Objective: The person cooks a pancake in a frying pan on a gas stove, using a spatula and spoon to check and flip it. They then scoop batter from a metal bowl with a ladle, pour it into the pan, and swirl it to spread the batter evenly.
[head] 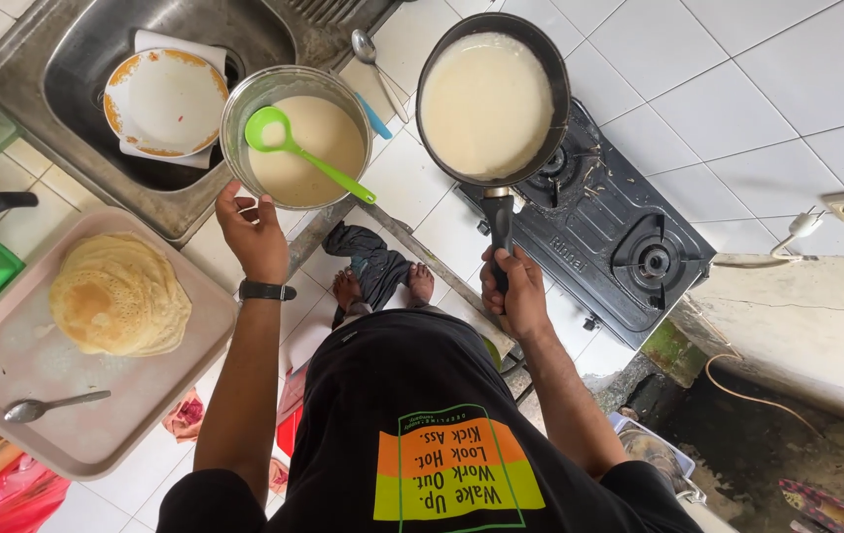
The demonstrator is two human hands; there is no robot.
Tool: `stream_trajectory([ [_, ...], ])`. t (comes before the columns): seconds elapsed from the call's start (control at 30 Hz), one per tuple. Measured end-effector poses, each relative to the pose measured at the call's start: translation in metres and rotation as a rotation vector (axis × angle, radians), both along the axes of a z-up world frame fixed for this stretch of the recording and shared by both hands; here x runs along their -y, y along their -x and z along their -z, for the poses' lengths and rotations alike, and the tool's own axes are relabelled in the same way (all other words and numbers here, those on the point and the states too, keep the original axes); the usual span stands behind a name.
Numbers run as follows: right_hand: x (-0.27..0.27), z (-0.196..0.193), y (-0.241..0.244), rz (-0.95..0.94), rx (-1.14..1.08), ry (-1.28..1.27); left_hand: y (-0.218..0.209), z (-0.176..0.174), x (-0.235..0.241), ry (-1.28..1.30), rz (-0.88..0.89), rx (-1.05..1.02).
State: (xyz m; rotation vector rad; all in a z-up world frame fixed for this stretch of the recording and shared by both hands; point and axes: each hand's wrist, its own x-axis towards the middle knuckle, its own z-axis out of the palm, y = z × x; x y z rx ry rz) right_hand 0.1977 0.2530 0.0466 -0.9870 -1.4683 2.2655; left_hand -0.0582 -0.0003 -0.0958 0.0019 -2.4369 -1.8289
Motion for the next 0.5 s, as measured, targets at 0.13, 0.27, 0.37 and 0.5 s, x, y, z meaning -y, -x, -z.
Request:
stream_trajectory([
  [0.13,-0.002,0.003,0.001,-0.008,-0.043,0.073,0.013,0.023,0.003,0.091,0.036,-0.016],
  [0.27,-0.003,0.005,-0.005,-0.030,-0.044,0.216,0.018,0.040,0.006,0.132,0.039,-0.008],
  [0.37,-0.003,-0.003,-0.008,-0.033,-0.021,0.270,0.019,0.046,0.009,0.152,0.037,-0.010],
  [0.5,-0.006,-0.013,-0.013,-0.024,0.040,0.271,0.021,0.049,0.010,0.158,0.029,-0.016],
])
